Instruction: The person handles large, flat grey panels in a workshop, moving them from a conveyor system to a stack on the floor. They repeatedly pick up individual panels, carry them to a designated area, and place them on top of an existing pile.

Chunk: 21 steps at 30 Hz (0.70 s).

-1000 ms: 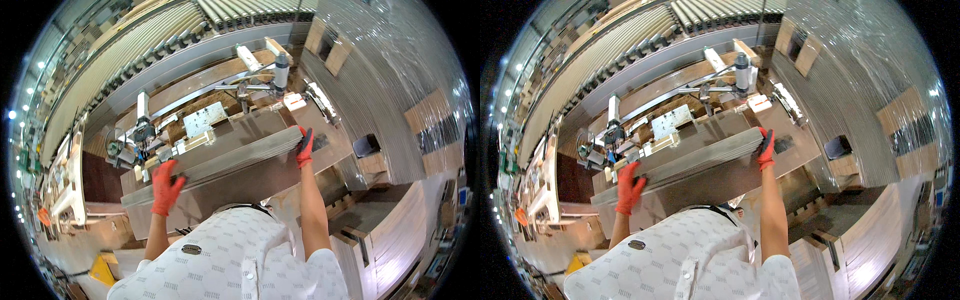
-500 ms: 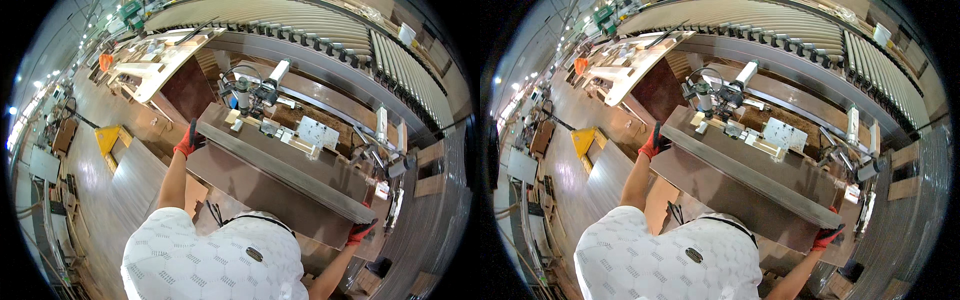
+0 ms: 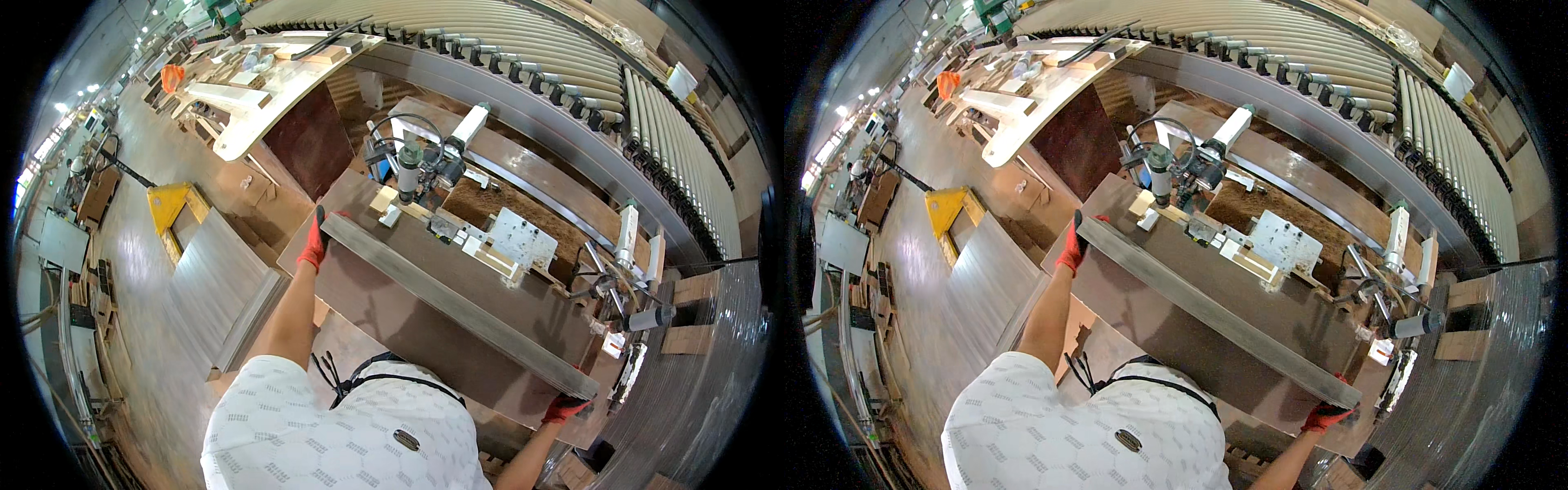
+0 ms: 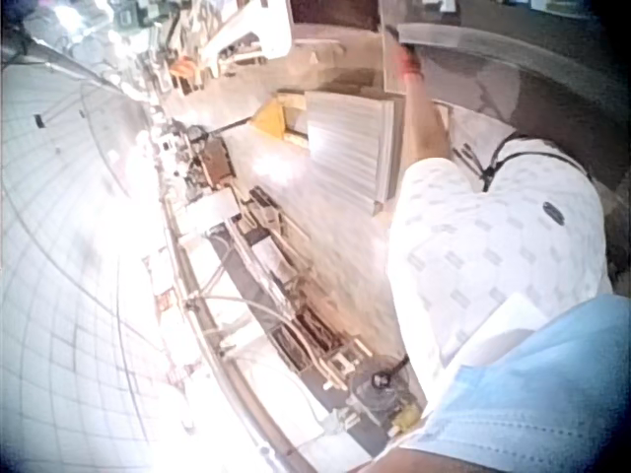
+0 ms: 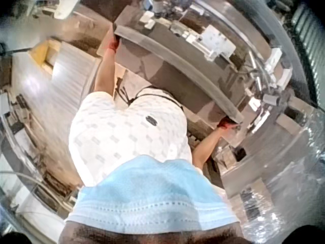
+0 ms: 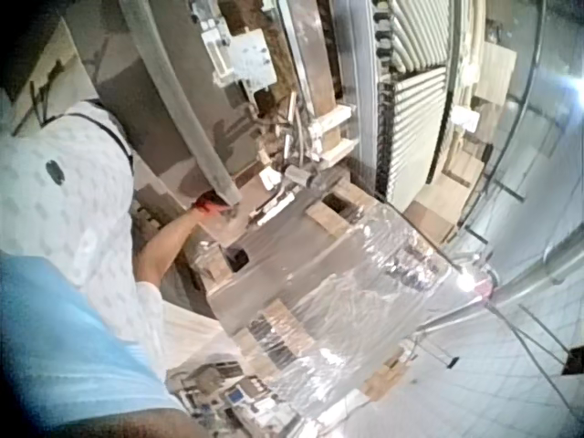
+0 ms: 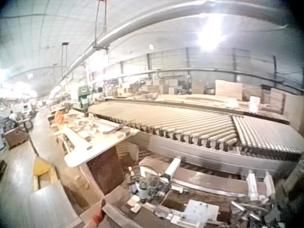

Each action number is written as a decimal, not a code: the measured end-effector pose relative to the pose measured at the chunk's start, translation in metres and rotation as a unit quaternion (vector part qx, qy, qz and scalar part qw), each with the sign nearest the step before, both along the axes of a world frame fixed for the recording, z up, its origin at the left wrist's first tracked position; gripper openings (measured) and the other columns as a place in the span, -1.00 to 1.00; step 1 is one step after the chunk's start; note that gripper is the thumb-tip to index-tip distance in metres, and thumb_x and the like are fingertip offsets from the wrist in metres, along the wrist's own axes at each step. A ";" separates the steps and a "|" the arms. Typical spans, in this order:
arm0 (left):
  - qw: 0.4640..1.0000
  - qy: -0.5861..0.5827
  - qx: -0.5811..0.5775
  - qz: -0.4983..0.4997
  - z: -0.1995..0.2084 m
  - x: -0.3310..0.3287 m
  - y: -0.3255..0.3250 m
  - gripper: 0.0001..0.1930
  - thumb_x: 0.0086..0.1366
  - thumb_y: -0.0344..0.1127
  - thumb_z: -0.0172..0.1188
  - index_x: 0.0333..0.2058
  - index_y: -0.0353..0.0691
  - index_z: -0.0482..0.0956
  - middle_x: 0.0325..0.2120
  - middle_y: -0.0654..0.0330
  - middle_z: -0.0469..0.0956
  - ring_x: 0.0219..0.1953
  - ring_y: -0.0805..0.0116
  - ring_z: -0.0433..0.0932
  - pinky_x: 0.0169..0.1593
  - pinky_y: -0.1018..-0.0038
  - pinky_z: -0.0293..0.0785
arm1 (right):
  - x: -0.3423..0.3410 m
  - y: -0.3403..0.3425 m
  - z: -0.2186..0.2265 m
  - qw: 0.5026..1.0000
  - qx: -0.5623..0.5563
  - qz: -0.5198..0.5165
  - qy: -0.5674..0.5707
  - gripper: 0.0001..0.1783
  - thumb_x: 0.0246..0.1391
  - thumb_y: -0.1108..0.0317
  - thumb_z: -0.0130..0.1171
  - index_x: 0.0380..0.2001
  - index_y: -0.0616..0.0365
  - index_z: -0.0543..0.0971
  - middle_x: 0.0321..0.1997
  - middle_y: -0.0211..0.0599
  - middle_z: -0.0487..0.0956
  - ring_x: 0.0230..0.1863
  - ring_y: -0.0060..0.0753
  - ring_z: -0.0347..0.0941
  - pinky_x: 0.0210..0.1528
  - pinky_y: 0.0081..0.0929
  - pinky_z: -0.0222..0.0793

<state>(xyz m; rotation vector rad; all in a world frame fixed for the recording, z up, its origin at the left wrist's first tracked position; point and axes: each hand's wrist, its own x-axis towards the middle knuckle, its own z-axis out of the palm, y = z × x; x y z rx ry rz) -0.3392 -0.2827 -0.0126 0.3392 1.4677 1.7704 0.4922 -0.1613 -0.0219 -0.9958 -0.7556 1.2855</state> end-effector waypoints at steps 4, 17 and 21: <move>0.982 -0.076 0.155 0.076 -0.042 0.026 0.029 -0.12 0.53 0.45 -0.21 0.04 -0.36 0.69 -0.05 -0.05 0.74 0.01 0.03 0.68 0.20 0.18 0.55 | 0.006 -0.003 -0.006 0.999 -0.007 -0.026 -0.029 -0.16 0.45 -0.30 -0.26 0.21 0.24 0.64 0.25 -0.08 0.66 0.35 -0.06 0.51 0.52 -0.02 0.23; 0.962 -0.119 0.150 0.193 -0.087 0.011 0.013 -0.33 0.47 0.36 0.08 -0.05 -0.23 0.70 -0.16 0.10 0.74 -0.14 0.12 0.70 0.12 0.19 0.62 | 0.033 0.012 -0.046 0.995 -0.003 0.047 0.085 -0.06 0.47 -0.42 -0.24 0.52 0.16 0.32 0.58 -0.11 0.38 0.60 -0.08 0.22 0.67 -0.11 -0.07; 0.950 -0.116 0.155 0.246 -0.076 0.029 0.041 -0.60 0.59 0.13 0.04 -0.35 0.01 0.55 -0.40 0.48 0.48 -0.29 0.54 0.43 -0.15 0.41 0.40 | 0.086 0.005 -0.057 0.995 0.017 0.037 0.090 -0.10 0.49 -0.38 -0.23 0.52 0.15 0.32 0.56 -0.11 0.41 0.56 -0.08 0.28 0.66 -0.10 -0.03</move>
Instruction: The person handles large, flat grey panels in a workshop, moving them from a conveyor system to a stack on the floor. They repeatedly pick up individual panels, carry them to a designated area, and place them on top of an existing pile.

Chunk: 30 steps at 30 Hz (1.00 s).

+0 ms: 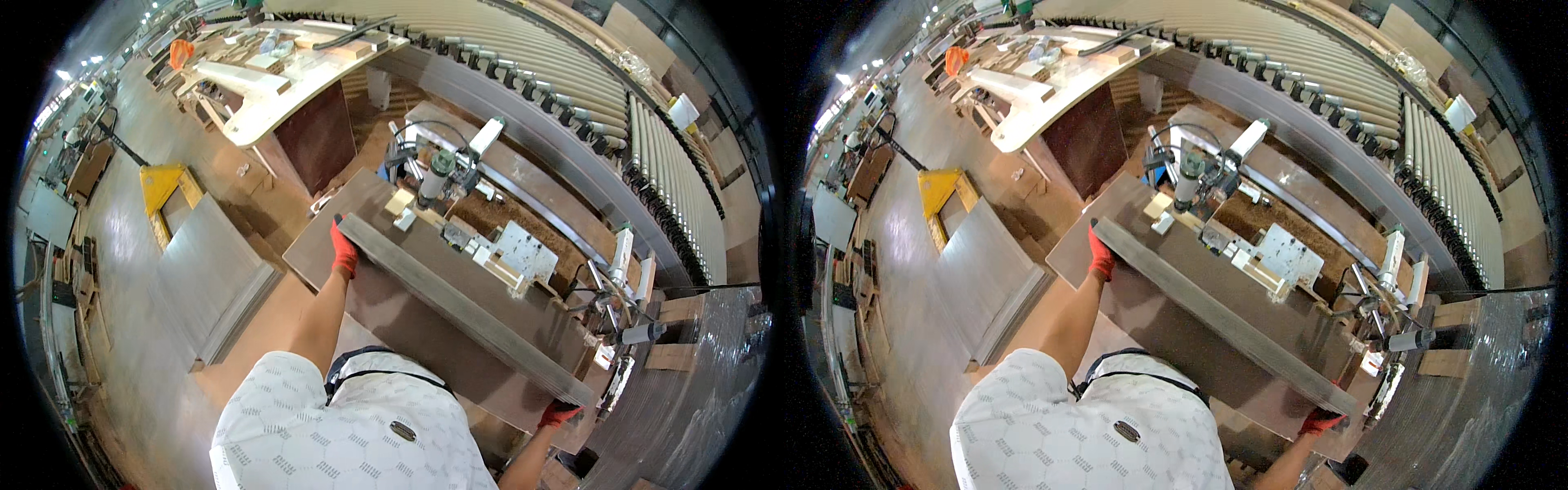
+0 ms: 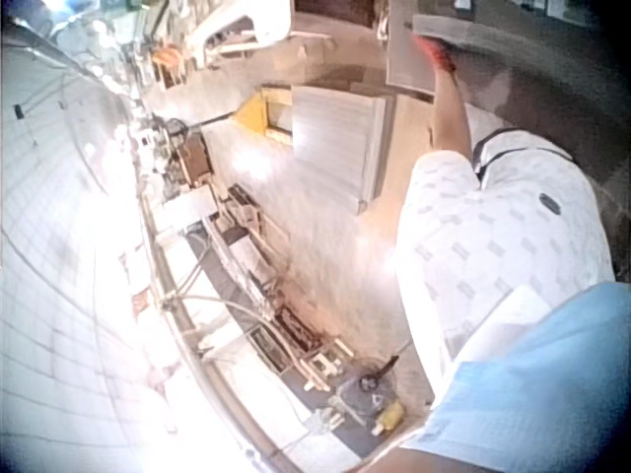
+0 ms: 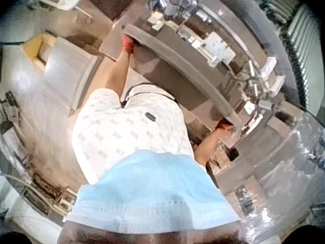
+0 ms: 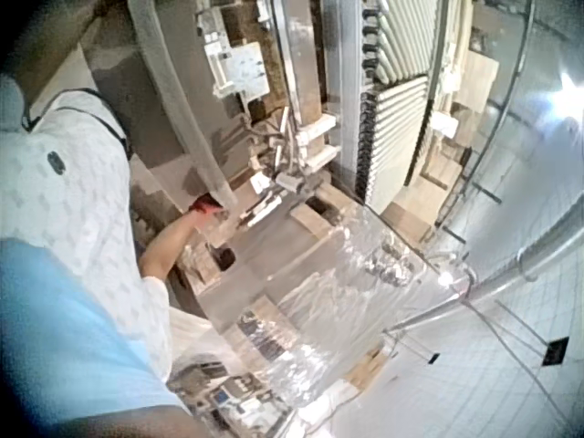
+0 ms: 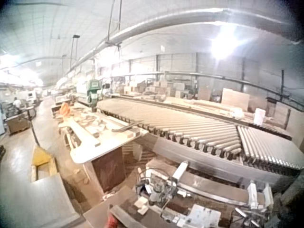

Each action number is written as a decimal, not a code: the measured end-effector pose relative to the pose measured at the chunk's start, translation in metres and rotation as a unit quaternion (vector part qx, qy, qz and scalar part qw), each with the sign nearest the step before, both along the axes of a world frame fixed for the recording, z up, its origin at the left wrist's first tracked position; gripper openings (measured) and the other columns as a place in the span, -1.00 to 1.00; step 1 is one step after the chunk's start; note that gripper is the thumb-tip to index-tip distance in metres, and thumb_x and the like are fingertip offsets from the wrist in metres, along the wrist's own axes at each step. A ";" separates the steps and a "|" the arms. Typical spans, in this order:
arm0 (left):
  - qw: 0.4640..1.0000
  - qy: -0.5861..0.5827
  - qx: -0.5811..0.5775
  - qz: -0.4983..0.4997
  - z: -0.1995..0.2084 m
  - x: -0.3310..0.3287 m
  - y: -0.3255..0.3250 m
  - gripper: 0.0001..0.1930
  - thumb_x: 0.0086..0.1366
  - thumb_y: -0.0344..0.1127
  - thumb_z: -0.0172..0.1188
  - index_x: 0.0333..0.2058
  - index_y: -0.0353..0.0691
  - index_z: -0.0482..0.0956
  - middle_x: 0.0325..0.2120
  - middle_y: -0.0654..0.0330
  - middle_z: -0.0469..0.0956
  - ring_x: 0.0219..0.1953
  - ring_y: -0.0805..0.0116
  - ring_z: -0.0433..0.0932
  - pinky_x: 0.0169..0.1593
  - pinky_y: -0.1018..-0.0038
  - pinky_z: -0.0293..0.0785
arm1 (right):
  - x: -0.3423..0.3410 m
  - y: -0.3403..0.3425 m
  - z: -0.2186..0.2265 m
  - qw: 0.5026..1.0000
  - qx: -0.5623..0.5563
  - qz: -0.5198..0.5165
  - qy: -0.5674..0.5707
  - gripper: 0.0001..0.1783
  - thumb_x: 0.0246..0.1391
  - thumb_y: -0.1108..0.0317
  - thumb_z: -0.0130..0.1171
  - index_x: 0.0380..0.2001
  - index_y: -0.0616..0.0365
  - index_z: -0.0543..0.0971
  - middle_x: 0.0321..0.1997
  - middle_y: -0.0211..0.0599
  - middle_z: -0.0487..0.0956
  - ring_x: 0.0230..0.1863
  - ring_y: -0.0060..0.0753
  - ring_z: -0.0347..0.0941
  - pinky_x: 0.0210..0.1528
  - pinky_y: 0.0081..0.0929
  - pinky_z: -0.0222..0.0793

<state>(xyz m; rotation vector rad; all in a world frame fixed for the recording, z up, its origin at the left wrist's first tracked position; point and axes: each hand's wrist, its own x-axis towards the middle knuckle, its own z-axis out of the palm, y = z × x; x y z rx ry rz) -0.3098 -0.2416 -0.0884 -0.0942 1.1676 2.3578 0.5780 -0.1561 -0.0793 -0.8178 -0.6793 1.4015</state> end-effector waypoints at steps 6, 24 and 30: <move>0.999 0.037 0.006 0.033 -0.028 -0.040 -0.015 -0.61 0.59 0.13 0.05 -0.19 -0.05 0.64 -0.26 0.41 0.59 -0.19 0.48 0.50 0.01 0.41 0.45 | -0.078 -0.015 0.022 0.999 0.022 0.041 0.015 -0.16 0.51 -0.31 -0.24 0.45 0.18 0.42 0.48 -0.11 0.50 0.50 -0.11 0.36 0.61 -0.13 0.06; 0.956 0.122 -0.128 -0.235 0.002 -0.068 -0.077 -0.27 0.55 0.46 -0.12 0.03 -0.15 0.62 -0.20 0.35 0.56 -0.15 0.41 0.46 0.01 0.46 0.31 | -0.122 -0.069 0.042 0.902 -0.023 -0.322 -0.287 -0.21 0.52 0.27 -0.03 0.64 0.26 -0.05 0.66 0.19 0.12 0.62 0.14 0.13 0.60 0.02 0.08; 0.956 0.176 -0.036 -0.234 0.040 -0.056 -0.061 -0.04 0.54 0.52 -0.26 0.29 -0.37 0.56 0.18 0.08 0.65 0.22 0.20 0.58 0.40 0.31 0.36 | -0.053 -0.052 0.020 0.800 0.097 -0.236 -0.542 -0.23 0.49 0.09 -0.01 0.57 0.30 0.11 0.58 0.17 0.26 0.57 0.16 0.19 0.63 0.03 0.06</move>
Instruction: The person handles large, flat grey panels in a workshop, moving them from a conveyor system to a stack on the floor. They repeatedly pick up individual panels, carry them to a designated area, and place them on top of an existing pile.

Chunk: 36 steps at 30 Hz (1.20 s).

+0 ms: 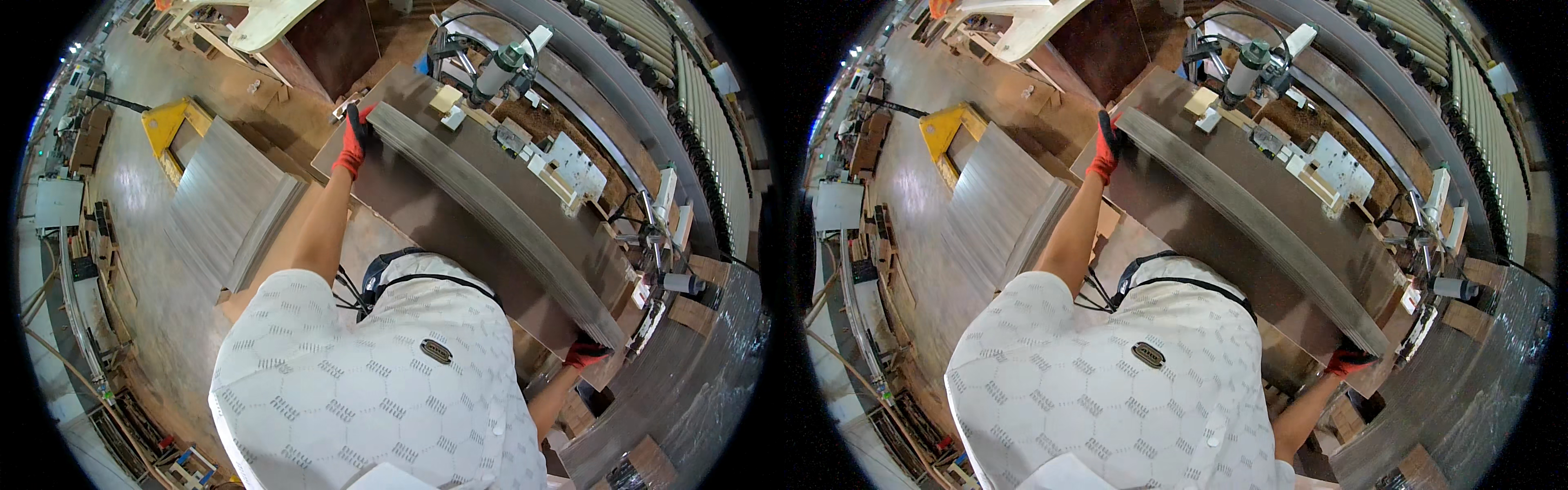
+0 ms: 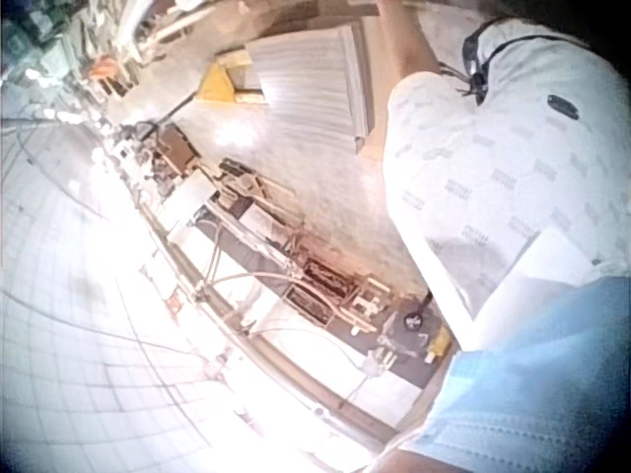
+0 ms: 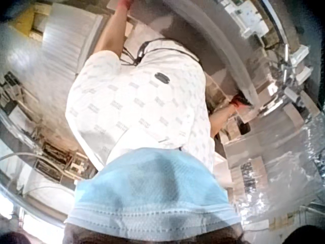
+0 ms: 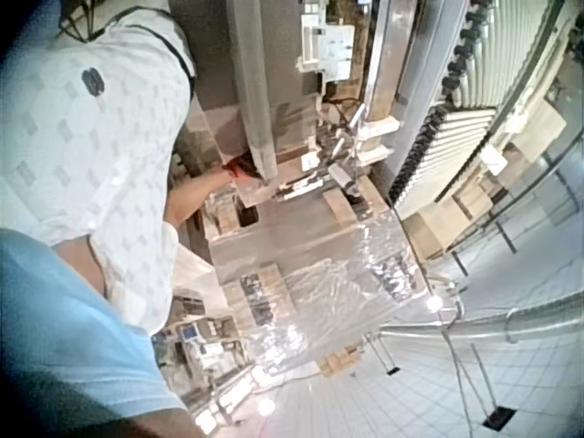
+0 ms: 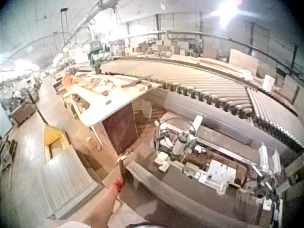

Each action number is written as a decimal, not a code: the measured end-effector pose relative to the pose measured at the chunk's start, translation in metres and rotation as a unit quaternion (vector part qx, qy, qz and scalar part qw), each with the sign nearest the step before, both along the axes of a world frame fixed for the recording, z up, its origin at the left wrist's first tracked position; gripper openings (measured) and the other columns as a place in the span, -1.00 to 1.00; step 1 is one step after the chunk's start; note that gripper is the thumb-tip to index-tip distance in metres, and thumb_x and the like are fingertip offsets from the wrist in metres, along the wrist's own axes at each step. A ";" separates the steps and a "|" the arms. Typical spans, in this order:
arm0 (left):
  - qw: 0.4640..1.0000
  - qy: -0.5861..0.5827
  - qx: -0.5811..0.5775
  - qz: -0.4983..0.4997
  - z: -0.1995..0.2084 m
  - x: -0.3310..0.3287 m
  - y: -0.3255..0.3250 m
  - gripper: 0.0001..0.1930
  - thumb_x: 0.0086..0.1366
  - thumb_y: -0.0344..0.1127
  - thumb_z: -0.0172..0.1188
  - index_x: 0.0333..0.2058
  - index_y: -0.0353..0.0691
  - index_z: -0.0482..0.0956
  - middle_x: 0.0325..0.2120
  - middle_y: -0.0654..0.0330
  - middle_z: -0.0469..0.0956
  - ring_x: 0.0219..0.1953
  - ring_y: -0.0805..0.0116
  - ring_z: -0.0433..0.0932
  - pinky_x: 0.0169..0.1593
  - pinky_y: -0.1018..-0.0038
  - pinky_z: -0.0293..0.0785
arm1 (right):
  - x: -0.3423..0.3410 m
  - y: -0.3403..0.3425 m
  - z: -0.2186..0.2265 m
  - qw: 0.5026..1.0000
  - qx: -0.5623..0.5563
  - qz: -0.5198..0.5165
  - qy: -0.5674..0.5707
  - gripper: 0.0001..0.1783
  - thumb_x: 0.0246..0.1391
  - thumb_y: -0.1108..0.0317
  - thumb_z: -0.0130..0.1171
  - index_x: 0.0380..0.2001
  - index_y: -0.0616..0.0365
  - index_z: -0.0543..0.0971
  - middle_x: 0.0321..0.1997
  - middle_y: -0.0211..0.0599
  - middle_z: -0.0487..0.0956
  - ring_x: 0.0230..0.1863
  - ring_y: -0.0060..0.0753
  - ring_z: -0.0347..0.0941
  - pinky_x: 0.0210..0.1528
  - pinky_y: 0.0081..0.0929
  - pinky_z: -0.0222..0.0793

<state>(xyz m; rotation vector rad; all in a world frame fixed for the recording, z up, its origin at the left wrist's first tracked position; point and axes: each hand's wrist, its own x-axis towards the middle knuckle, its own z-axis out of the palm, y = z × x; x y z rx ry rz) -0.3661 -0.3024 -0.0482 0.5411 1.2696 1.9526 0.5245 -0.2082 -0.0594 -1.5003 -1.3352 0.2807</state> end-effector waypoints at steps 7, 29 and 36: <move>0.983 -0.135 0.099 -0.072 -0.024 -0.017 0.020 0.04 0.47 0.55 -0.32 0.26 -0.44 0.56 0.22 -0.04 0.63 0.24 -0.03 0.57 0.46 0.15 0.33 | -0.069 0.013 0.037 0.787 -0.125 0.314 0.516 -0.08 0.38 -0.29 -0.10 0.49 0.27 0.34 0.52 -0.01 0.42 0.52 0.06 0.32 0.61 0.06 0.15; 0.983 -0.026 0.150 -0.103 -0.046 -0.055 0.020 -0.13 0.53 0.43 -0.36 0.12 -0.31 0.61 0.14 -0.11 0.64 0.20 -0.03 0.58 0.40 -0.04 0.39 | -0.100 0.031 -0.010 0.800 0.060 -0.046 0.595 -0.51 0.43 -0.18 -0.03 -0.08 -0.04 0.66 -0.05 -0.45 0.69 0.01 -0.32 0.57 0.14 -0.23 0.44; 0.970 0.229 0.001 0.078 -0.087 -0.068 0.037 -0.44 0.57 0.08 -0.09 0.12 -0.30 0.62 0.06 0.02 0.69 0.05 0.06 0.66 0.23 0.05 0.57 | -0.115 0.044 -0.001 0.771 0.085 -0.075 0.627 -0.47 0.37 -0.27 -0.05 -0.11 -0.10 0.66 -0.06 -0.48 0.68 0.00 -0.25 0.55 0.19 -0.13 0.41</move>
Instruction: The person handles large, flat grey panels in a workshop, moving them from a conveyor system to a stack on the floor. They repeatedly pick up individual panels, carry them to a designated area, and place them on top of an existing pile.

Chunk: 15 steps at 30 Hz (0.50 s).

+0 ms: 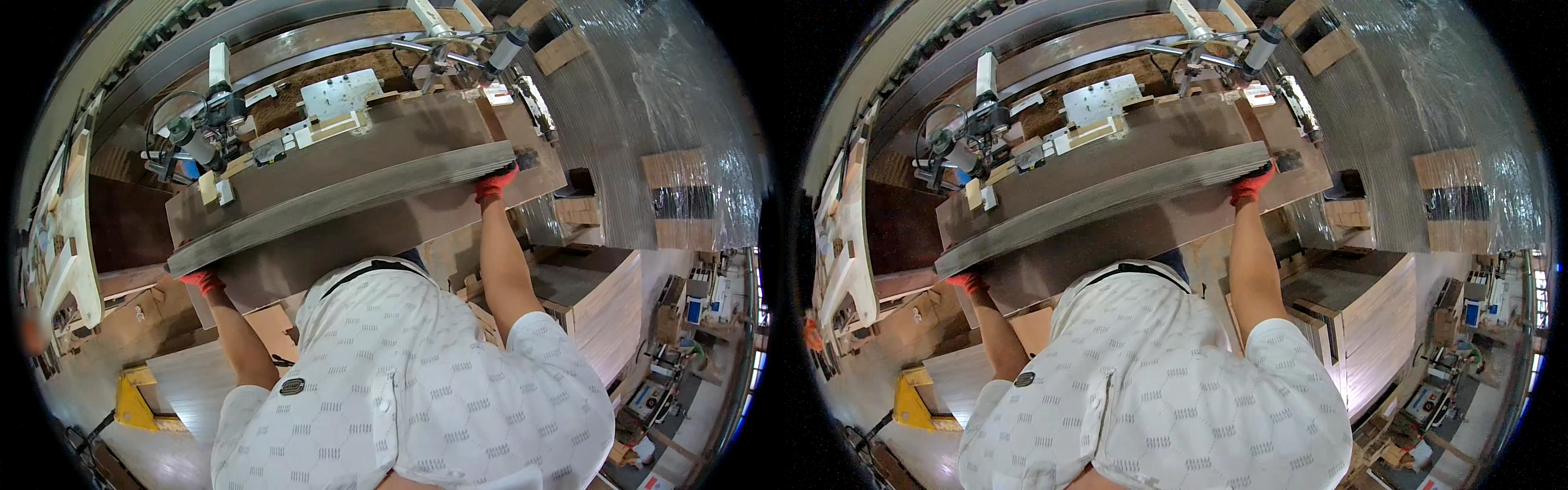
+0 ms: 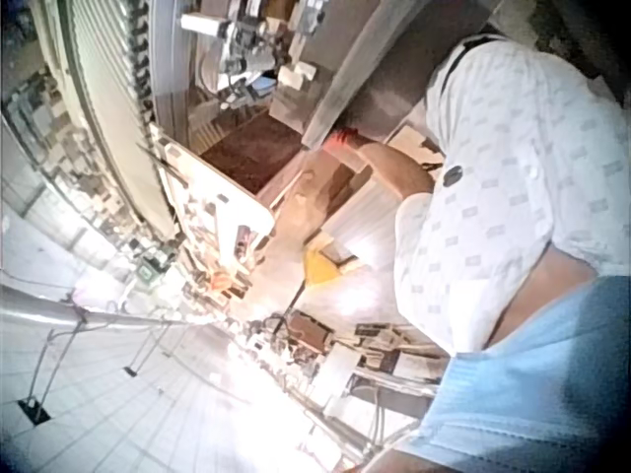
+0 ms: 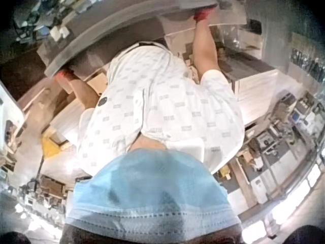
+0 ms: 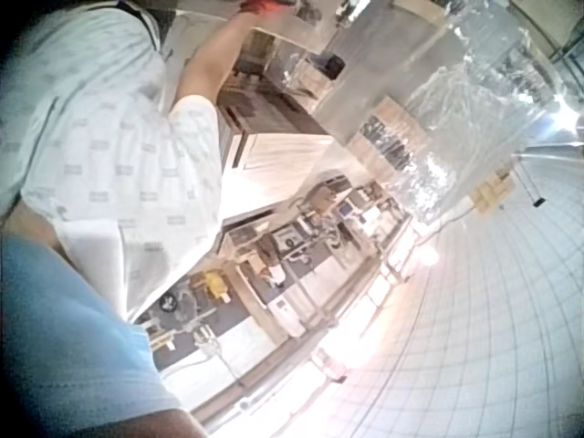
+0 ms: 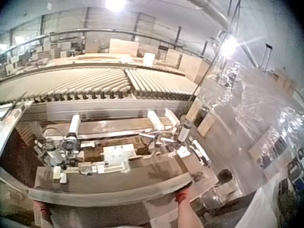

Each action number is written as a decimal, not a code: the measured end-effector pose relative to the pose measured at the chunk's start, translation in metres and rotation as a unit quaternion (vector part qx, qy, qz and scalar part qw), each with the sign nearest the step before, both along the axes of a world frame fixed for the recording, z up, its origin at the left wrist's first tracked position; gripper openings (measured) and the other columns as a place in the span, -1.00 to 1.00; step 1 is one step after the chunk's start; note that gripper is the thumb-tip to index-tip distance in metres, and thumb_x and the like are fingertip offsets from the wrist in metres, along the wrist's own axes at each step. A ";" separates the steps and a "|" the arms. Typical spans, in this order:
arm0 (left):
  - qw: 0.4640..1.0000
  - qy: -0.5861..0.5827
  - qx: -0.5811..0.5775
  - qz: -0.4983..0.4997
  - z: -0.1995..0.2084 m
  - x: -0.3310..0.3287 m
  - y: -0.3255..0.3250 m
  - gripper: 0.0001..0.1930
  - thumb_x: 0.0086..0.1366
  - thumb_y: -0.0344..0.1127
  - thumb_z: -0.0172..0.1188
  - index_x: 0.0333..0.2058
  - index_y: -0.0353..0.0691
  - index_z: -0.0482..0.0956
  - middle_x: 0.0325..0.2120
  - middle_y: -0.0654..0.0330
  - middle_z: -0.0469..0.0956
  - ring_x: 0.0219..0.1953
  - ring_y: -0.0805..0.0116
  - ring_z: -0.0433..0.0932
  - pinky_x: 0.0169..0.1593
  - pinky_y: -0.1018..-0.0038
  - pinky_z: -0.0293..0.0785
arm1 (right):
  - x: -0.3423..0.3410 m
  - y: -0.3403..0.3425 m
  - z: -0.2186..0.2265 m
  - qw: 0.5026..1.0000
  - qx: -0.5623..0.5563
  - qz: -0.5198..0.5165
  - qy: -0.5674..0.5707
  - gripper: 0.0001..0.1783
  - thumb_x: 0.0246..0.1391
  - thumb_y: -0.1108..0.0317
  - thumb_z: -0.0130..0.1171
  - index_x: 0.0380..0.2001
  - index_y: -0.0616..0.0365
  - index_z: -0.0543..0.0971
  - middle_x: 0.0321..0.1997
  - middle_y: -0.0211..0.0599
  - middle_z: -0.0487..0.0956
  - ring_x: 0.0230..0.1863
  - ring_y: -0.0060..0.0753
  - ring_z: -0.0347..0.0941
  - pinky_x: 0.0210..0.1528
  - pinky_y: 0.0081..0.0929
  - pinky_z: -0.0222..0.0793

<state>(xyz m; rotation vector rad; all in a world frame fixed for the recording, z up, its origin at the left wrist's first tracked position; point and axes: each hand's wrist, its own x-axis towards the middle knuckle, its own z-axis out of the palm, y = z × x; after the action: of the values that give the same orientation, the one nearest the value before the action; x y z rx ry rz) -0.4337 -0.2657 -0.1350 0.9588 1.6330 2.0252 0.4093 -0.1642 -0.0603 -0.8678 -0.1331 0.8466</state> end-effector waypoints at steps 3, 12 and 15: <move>0.996 -0.078 0.035 -0.037 -0.003 -0.001 -0.001 -0.44 0.58 0.09 -0.09 0.11 -0.29 0.62 0.05 0.03 0.69 0.07 0.07 0.65 0.25 0.06 0.55 | 0.013 -0.002 0.002 1.000 -0.001 -0.006 -0.015 -0.42 0.36 -0.30 -0.08 -0.06 -0.08 0.66 -0.06 -0.48 0.68 0.01 -0.21 0.55 0.22 -0.13 0.39; 0.968 -0.203 0.115 -0.088 0.129 0.072 -0.009 -0.11 0.55 0.46 -0.37 0.11 -0.29 0.62 -0.03 -0.11 0.70 0.08 -0.03 0.63 0.30 -0.01 0.47 | 0.018 -0.021 0.067 0.969 0.071 0.138 -0.193 -0.11 0.40 -0.37 -0.32 0.15 0.24 0.63 0.09 0.09 0.71 0.13 0.05 0.59 0.34 -0.05 0.39; 0.988 -0.111 0.079 -0.077 0.101 0.033 -0.016 -0.13 0.55 0.46 -0.33 0.10 -0.29 0.62 -0.09 -0.11 0.70 0.02 -0.04 0.66 0.23 -0.01 0.52 | 0.004 -0.006 0.073 0.972 0.027 0.108 -0.205 -0.29 0.44 -0.21 -0.20 -0.04 0.25 0.66 -0.11 0.04 0.73 -0.07 0.02 0.65 0.15 -0.09 0.51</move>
<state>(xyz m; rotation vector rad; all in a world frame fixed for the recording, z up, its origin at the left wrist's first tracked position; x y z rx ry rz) -0.4007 -0.2821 -0.0342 0.8473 1.2613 2.0942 0.4134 -0.1699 0.0129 -0.9794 -0.6193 0.8515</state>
